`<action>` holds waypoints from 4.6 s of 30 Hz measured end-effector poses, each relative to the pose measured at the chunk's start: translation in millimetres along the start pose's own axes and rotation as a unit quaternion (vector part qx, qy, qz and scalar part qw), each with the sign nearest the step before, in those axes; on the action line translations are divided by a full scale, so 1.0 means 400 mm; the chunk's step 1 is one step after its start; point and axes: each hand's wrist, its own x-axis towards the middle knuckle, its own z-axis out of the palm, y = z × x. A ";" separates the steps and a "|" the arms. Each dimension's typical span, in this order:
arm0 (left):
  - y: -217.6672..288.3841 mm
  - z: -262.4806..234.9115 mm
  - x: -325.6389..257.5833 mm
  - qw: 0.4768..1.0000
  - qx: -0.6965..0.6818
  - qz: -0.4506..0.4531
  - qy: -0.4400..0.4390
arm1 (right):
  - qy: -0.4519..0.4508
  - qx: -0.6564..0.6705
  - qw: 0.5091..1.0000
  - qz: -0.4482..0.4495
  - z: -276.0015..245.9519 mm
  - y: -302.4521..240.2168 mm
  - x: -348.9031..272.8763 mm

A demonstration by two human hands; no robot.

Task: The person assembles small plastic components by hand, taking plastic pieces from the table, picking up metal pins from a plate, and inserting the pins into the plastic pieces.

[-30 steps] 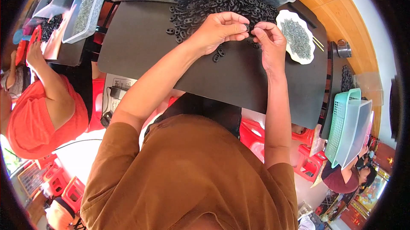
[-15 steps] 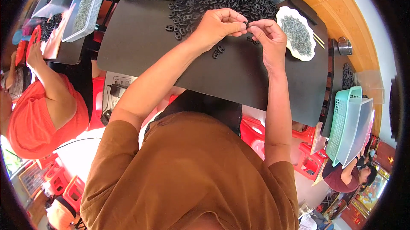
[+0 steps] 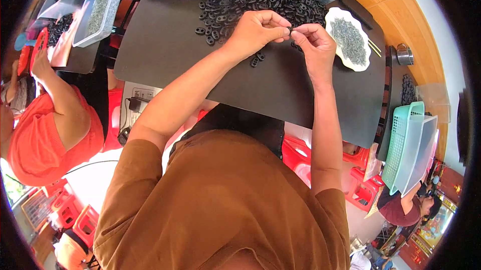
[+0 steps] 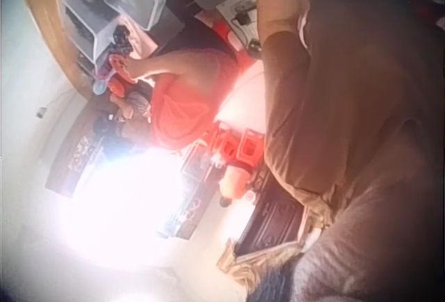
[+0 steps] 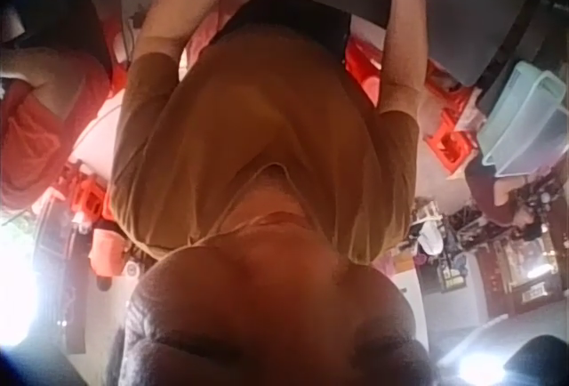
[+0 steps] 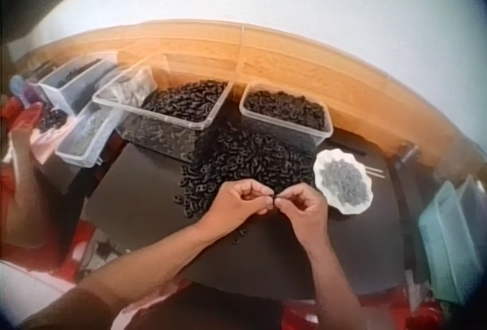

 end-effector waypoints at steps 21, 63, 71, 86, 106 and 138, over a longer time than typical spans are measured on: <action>-0.001 -0.001 -0.006 1.000 0.014 0.004 -0.003 | 0.032 -0.023 0.999 0.010 0.010 -0.001 -0.011; 0.001 0.002 -0.007 1.000 0.001 0.000 0.020 | -0.043 -0.362 0.923 -0.123 0.015 -0.031 -0.016; 0.004 -0.001 0.009 1.000 -0.019 0.010 0.018 | -0.039 -0.307 0.948 -0.075 0.003 -0.034 0.005; 0.025 -0.011 0.008 0.795 0.566 0.211 -0.061 | 0.012 0.004 0.999 0.040 -0.031 -0.018 -0.005; 0.035 -0.046 -0.022 0.883 0.434 0.162 -0.073 | -0.056 0.124 0.985 0.108 -0.036 0.003 -0.021; 0.027 -0.047 -0.009 0.985 -0.112 -0.117 -0.059 | -0.073 0.080 0.991 0.072 -0.019 0.001 -0.022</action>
